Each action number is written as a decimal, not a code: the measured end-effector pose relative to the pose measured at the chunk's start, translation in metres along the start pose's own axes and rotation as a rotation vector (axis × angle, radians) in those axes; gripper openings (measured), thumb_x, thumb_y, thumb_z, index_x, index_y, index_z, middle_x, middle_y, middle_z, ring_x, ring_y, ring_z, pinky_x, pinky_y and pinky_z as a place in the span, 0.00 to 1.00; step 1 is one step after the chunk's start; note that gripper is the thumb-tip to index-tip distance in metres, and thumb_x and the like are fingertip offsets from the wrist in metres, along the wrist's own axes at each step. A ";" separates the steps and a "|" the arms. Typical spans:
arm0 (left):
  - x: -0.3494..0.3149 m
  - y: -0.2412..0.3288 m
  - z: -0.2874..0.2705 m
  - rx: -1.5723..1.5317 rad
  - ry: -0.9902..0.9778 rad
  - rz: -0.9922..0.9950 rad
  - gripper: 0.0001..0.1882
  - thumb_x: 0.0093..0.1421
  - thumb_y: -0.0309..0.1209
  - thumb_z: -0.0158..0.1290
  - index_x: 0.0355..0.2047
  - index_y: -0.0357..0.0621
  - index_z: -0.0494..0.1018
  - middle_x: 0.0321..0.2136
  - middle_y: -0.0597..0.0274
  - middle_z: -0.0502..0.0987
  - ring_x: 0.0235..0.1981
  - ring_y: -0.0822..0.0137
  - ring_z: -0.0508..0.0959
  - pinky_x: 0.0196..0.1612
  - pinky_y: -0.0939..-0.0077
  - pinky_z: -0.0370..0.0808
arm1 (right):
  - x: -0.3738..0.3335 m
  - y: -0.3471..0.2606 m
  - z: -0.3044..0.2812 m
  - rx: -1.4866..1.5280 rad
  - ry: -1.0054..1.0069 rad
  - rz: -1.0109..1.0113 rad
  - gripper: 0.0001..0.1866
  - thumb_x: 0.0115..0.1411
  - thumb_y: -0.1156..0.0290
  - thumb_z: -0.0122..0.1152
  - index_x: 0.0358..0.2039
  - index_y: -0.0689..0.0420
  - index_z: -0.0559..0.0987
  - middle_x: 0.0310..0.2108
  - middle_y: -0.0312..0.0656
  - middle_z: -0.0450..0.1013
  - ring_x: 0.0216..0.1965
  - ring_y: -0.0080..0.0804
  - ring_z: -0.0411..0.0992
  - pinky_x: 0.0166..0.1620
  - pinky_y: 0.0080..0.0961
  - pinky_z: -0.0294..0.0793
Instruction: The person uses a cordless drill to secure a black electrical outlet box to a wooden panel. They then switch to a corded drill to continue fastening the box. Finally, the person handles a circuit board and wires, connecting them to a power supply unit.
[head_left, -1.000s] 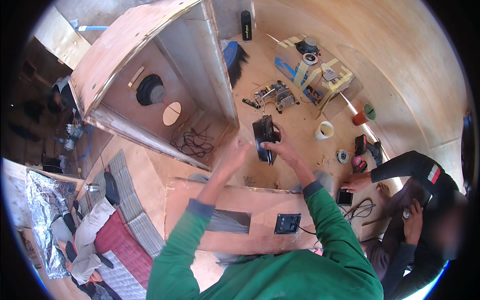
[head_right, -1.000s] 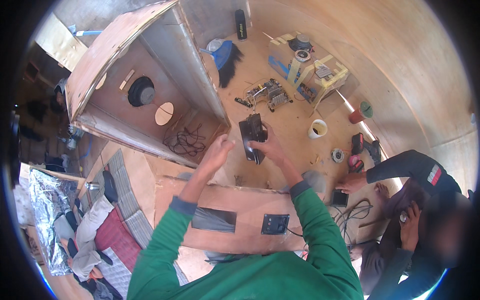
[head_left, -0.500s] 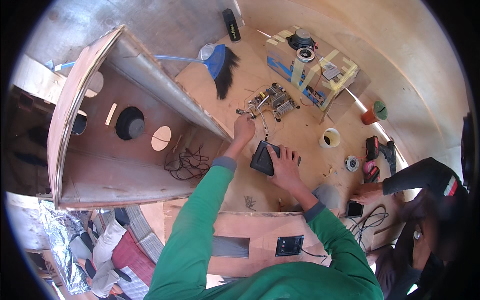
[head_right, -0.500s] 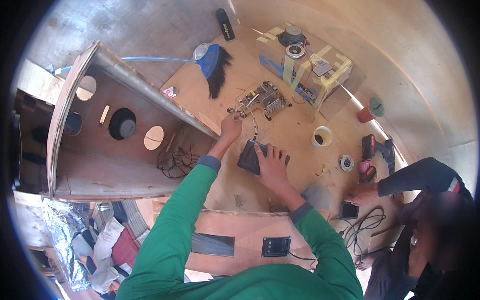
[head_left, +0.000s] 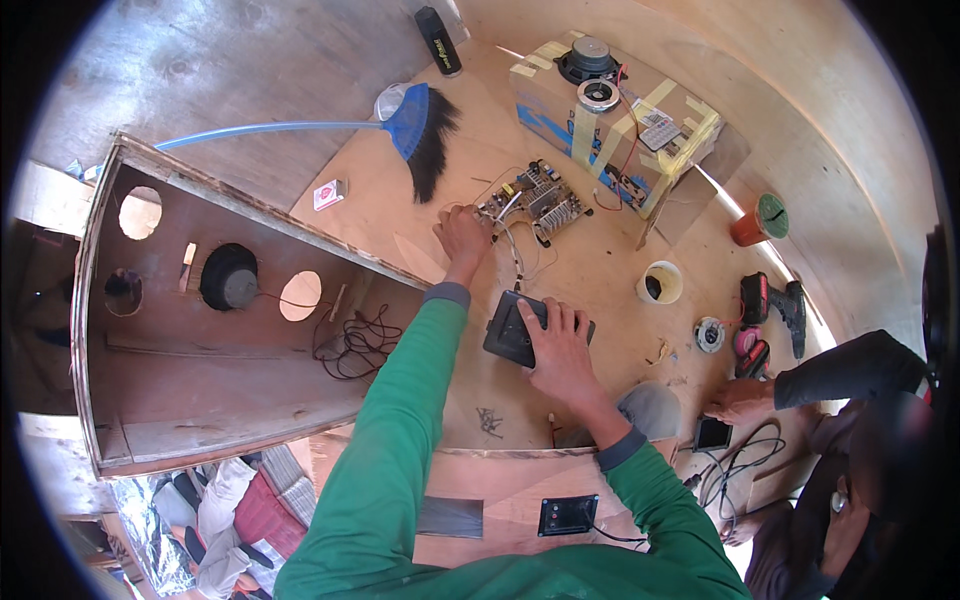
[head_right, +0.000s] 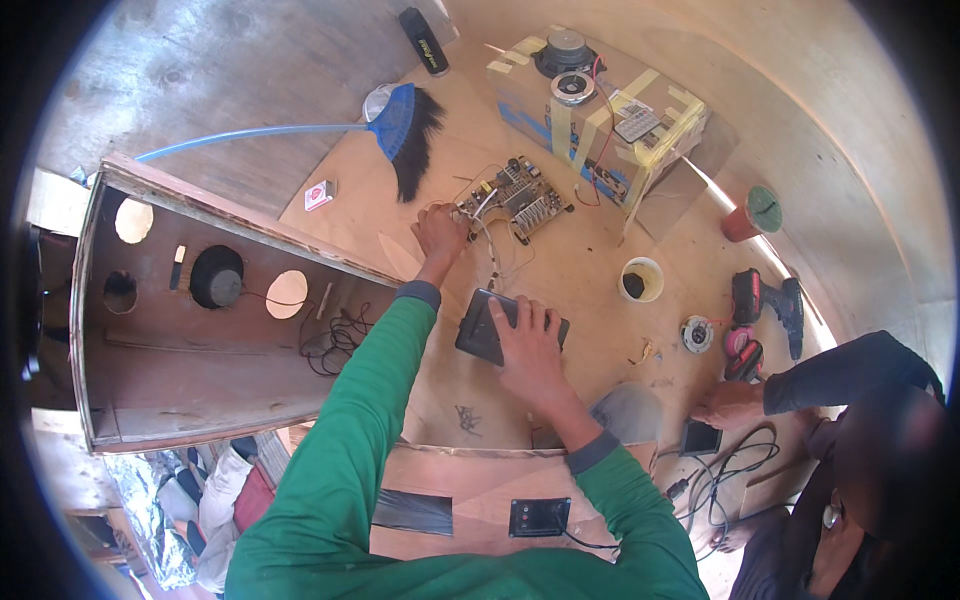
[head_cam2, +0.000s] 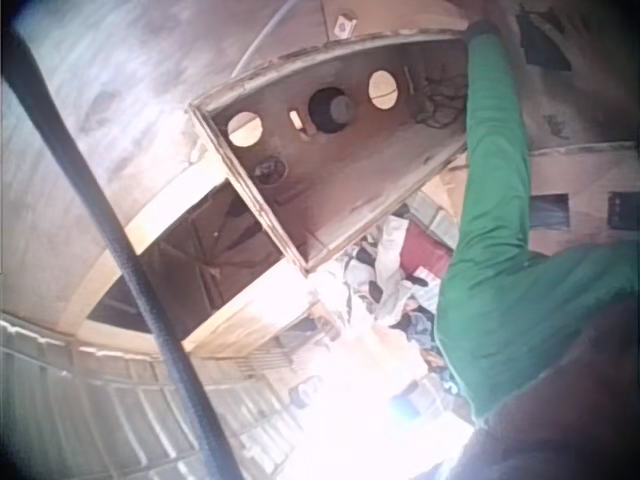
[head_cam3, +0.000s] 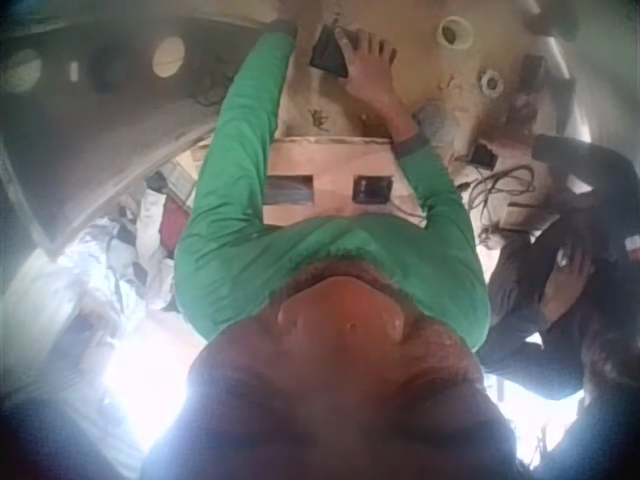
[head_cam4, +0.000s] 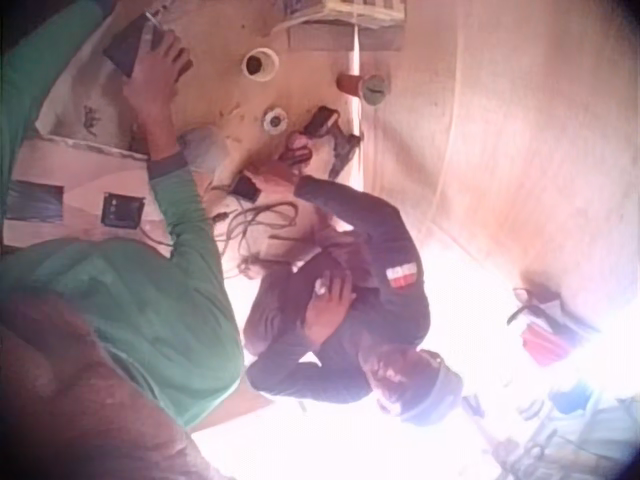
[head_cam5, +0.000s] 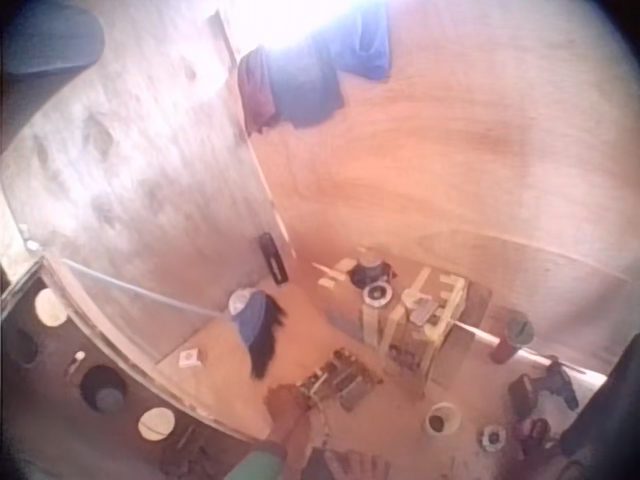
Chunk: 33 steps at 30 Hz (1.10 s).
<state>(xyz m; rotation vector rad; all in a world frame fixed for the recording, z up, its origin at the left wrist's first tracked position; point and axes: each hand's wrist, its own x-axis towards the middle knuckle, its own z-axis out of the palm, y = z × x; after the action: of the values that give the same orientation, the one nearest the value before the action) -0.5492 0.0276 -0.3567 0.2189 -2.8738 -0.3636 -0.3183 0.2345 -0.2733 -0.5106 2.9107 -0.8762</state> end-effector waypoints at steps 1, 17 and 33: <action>0.001 0.000 0.001 -0.017 0.010 0.006 0.18 0.58 0.39 0.69 0.47 0.47 0.90 0.51 0.56 0.86 0.62 0.51 0.76 0.63 0.50 0.69 | 0.000 0.002 0.001 -0.001 -0.014 0.006 0.58 0.43 0.69 0.83 0.77 0.55 0.67 0.68 0.61 0.64 0.70 0.59 0.62 0.71 0.62 0.55; 0.024 -0.036 0.024 -0.167 -0.022 0.248 0.13 0.59 0.34 0.67 0.40 0.38 0.88 0.45 0.43 0.86 0.50 0.42 0.84 0.58 0.51 0.81 | -0.001 0.007 0.010 -0.024 -0.036 0.004 0.57 0.42 0.69 0.83 0.75 0.55 0.67 0.66 0.60 0.64 0.69 0.59 0.62 0.70 0.63 0.58; 0.021 -0.024 0.006 -0.045 -0.058 0.327 0.15 0.58 0.38 0.68 0.34 0.35 0.84 0.40 0.42 0.86 0.44 0.41 0.84 0.54 0.47 0.80 | -0.003 0.014 0.022 -0.075 -0.072 0.020 0.54 0.47 0.72 0.81 0.76 0.55 0.67 0.66 0.61 0.64 0.70 0.60 0.63 0.72 0.64 0.57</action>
<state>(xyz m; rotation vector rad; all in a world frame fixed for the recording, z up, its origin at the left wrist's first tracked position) -0.5685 0.0021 -0.3645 -0.2718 -2.8847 -0.3747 -0.3168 0.2350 -0.2994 -0.5059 2.8874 -0.7327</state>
